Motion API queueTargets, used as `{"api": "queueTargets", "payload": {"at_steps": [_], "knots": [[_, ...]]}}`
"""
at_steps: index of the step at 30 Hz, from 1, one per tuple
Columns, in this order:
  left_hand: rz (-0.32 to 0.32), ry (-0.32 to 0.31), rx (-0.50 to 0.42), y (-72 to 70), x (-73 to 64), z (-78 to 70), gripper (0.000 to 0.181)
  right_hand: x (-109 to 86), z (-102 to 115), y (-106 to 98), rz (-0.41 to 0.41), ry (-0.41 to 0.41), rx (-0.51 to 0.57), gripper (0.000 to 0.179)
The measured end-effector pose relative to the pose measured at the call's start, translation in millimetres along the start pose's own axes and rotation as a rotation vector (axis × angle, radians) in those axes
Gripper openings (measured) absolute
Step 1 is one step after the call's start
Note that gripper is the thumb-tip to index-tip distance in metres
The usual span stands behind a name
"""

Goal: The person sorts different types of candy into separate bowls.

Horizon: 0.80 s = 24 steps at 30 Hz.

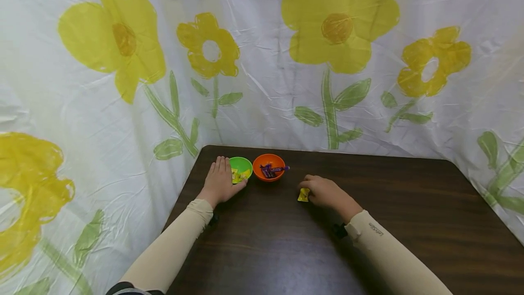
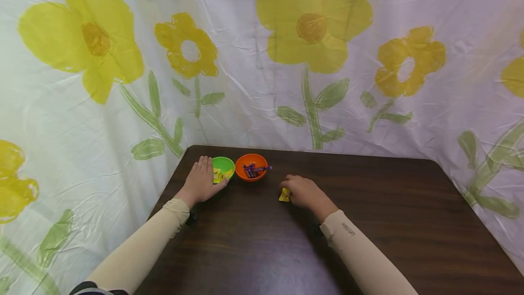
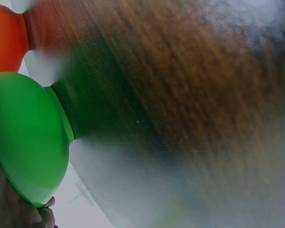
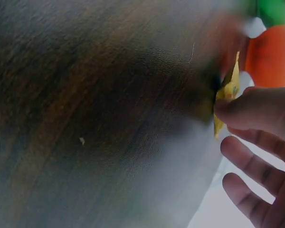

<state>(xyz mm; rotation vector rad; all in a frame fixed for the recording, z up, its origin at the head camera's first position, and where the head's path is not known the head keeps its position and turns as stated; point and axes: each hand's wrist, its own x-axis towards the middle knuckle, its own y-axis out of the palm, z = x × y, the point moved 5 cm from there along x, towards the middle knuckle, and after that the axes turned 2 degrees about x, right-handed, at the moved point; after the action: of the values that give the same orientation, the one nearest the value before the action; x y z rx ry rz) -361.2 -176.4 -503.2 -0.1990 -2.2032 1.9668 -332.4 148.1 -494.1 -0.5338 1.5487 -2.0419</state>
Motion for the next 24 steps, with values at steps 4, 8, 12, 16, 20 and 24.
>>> {"api": "queueTargets", "payload": {"at_steps": [4,8,12,16,20,24], "knots": [[0.006,-0.003,-0.007,0.8,0.1,-0.5,0.109,0.4,0.2,1.0,0.004,-0.007,-0.034,0.030],[0.003,-0.004,-0.002,1.0,0.7,-0.5,0.110,1.3,0.6,0.8,-0.001,-0.007,-0.052,0.024],[0.001,-0.003,0.001,1.8,1.7,0.3,0.109,2.3,0.0,1.4,-0.014,0.012,-0.055,0.020],[0.006,-0.003,0.003,2.3,1.6,1.0,0.110,3.3,-1.0,2.8,-0.022,0.032,-0.057,0.019],[0.013,-0.007,-0.013,2.7,0.7,1.7,0.111,2.9,-1.0,4.0,-0.016,0.046,-0.069,0.018],[0.018,-0.010,-0.026,3.1,0.0,2.3,0.112,2.9,-0.4,5.3,-0.014,0.047,-0.075,0.017]]}}
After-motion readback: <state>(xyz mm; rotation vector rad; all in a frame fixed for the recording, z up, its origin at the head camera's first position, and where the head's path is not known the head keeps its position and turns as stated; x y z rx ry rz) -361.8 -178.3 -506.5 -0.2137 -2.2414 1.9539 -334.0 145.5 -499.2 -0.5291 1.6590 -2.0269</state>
